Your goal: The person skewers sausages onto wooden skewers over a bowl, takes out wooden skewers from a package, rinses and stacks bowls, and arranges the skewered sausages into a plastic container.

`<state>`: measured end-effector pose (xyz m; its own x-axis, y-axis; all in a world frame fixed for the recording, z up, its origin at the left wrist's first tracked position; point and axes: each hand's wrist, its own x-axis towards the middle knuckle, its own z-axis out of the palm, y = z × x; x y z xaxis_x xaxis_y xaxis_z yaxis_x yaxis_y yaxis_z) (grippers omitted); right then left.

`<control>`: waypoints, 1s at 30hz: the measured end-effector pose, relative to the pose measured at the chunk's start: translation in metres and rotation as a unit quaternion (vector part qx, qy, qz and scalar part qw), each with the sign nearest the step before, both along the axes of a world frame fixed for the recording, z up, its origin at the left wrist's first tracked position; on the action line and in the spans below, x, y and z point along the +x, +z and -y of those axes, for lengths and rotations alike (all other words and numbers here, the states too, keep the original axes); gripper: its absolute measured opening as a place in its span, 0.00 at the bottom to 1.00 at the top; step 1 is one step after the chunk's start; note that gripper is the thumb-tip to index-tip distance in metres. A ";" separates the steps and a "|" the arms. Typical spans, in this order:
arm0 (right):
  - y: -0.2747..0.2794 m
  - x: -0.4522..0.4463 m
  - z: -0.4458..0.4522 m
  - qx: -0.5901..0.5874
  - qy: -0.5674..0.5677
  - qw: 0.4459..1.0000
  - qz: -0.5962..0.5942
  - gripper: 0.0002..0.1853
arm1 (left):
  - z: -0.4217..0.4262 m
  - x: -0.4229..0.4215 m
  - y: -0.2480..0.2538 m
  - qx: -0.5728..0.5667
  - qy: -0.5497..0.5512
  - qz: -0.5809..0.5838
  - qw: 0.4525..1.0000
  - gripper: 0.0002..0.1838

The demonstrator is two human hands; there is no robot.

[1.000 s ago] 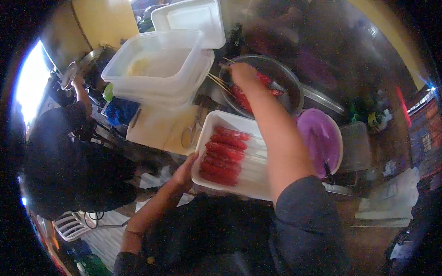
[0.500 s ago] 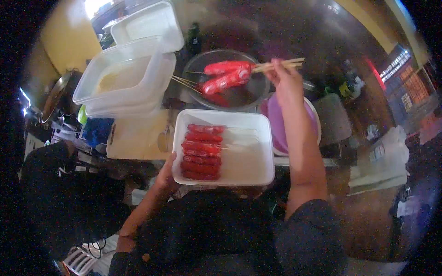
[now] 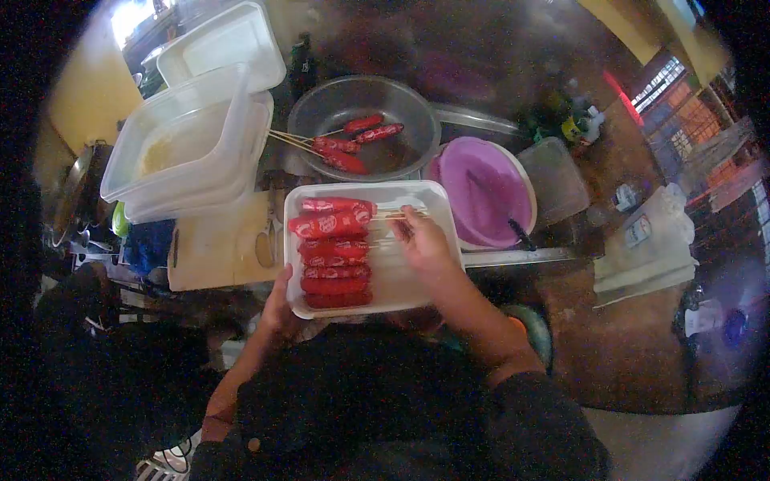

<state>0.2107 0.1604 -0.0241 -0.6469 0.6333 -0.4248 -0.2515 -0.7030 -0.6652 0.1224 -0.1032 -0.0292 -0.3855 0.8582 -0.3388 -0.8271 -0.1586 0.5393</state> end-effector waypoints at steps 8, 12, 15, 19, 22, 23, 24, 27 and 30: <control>-0.025 0.000 -0.013 -0.051 0.078 0.994 0.052 0.09 | -0.001 -0.002 -0.013 -0.006 0.045 -0.057 0.997 0.34; 0.046 0.012 0.002 0.031 0.236 0.962 0.137 0.13 | -0.003 -0.003 -0.020 0.005 0.038 -0.046 0.998 0.35; 0.065 0.021 -0.015 0.272 0.354 0.849 0.284 0.12 | -0.003 -0.003 -0.019 -0.033 0.046 -0.045 0.997 0.35; 0.073 0.013 -0.024 0.734 0.198 0.581 0.290 0.09 | -0.002 -0.003 -0.026 -0.054 0.037 -0.037 0.997 0.35; 0.039 -0.005 -0.039 0.844 0.189 0.464 0.194 0.08 | -0.004 -0.001 -0.021 -0.044 0.048 -0.048 0.997 0.35; 0.029 -0.010 -0.043 0.843 0.187 0.465 0.195 0.08 | -0.004 0.000 -0.012 -0.030 0.040 -0.044 0.998 0.35; 0.025 -0.017 -0.043 0.849 0.239 0.406 0.241 0.08 | -0.004 0.000 -0.007 -0.016 0.033 -0.039 0.999 0.34; 0.019 -0.030 -0.042 0.836 0.316 0.328 0.307 0.08 | -0.004 0.000 -0.008 -0.005 0.031 -0.041 0.999 0.34; 0.015 -0.037 -0.044 0.834 0.339 0.314 0.301 0.07 | -0.004 0.002 -0.002 -0.029 0.043 -0.037 0.998 0.35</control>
<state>0.1732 0.2041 -0.0090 -0.9938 0.1025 -0.0421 0.1039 0.9941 -0.0326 0.1245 -0.0992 -0.0309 -0.4826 0.8007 -0.3549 -0.7693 -0.1938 0.6089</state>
